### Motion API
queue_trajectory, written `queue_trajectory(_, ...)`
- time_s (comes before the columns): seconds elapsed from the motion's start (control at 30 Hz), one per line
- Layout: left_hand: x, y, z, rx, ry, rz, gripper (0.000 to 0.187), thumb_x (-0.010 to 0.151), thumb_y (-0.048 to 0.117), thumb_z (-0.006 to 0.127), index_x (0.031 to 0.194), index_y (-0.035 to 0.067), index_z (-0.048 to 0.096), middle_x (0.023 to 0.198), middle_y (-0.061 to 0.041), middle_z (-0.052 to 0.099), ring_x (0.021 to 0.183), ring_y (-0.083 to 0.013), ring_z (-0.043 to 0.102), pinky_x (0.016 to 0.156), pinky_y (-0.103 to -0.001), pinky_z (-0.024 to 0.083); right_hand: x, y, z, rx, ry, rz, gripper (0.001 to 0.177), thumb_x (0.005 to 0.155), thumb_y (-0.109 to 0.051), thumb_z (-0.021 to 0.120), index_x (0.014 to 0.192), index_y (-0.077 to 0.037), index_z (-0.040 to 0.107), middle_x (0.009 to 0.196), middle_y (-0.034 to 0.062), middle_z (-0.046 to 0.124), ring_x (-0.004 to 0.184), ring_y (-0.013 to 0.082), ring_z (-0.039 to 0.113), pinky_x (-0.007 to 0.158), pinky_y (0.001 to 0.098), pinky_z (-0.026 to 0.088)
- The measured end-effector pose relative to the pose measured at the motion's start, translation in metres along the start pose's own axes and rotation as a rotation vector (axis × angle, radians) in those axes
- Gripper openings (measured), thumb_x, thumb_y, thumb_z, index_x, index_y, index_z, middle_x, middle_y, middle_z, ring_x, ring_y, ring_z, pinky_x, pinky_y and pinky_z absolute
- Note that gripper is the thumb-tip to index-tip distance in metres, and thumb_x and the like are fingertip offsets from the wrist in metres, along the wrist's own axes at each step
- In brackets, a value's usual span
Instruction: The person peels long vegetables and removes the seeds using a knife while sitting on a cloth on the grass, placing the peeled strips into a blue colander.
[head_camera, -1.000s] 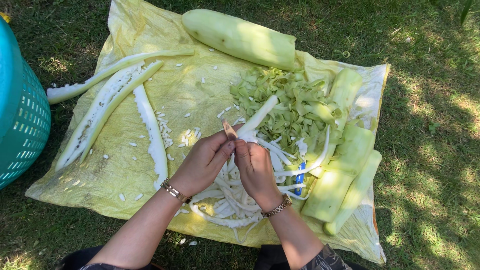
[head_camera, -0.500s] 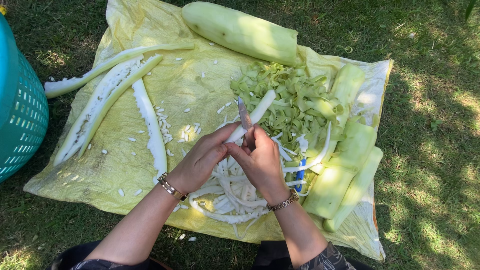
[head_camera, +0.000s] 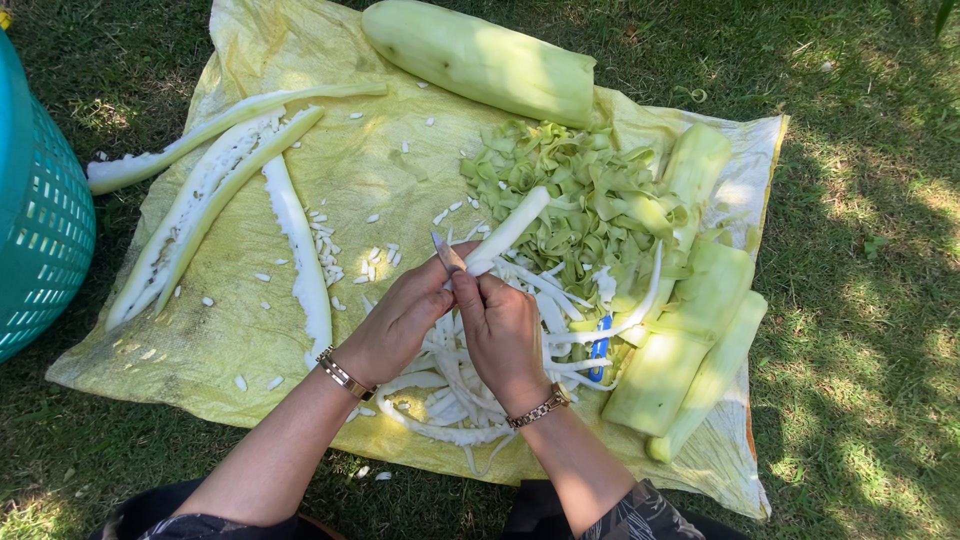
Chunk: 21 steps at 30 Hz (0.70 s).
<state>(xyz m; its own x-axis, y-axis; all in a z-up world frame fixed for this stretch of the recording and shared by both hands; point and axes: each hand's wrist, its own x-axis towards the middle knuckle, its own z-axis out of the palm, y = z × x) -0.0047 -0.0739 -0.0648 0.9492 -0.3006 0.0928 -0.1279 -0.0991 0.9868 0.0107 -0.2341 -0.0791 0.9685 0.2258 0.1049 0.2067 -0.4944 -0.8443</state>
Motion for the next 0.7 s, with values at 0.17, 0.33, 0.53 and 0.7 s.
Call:
queue_trajectory(0.17,0.003,-0.001,-0.005,-0.052,-0.020,-0.061,0.066,0.100,0.032,0.039,0.157,0.001,0.031,0.147,-0.014,0.055,0.136,-0.0217,0.053,0.110,-0.036,0.043,0.002,0.022,0.007,0.330,-0.108,0.105,0.047,0.114,-0.032,0.053,0.081,-0.001,0.067,0.060,0.0042,0.056,0.053,0.0134,0.049,0.049,0.0304,0.040)
queue_trajectory(0.33,-0.001,-0.014,0.001,-0.259,-0.071,-0.157,0.049,0.098,0.027,0.045,0.140,0.003,0.038,0.136,-0.009,0.052,0.130,-0.0132,0.052,0.108,-0.033,0.047,0.016,0.024,-0.010,1.074,-0.130,0.499,0.024,0.101,-0.027,0.062,0.112,-0.005,0.065,0.069,-0.0060,0.044,0.049,0.0027,0.033,0.043,0.0200,0.025)
queue_trajectory(0.53,-0.001,-0.029,-0.022,-0.270,-0.225,-0.265,0.036,0.110,0.027,0.041,0.120,0.000,0.062,0.090,-0.005,0.074,0.085,-0.0136,0.071,0.082,-0.030,0.059,0.035,0.033,-0.044,1.175,0.092,0.520,0.022,0.101,-0.026,0.062,0.101,-0.004,0.060,0.075,-0.0025,0.050,0.054,0.0054,0.039,0.046,0.0218,0.029)
queue_trajectory(0.7,-0.001,-0.027,-0.016,-0.036,-0.089,-0.304,0.035,0.103,0.021,0.053,0.132,0.004,0.065,0.102,-0.008,0.074,0.088,-0.0125,0.066,0.080,-0.029,0.056,0.038,0.036,-0.049,0.764,0.041,0.398,0.038,0.106,-0.038,0.045,0.094,-0.005,0.061,0.066,-0.0014,0.052,0.051,0.0059,0.039,0.046,0.0232,0.031)
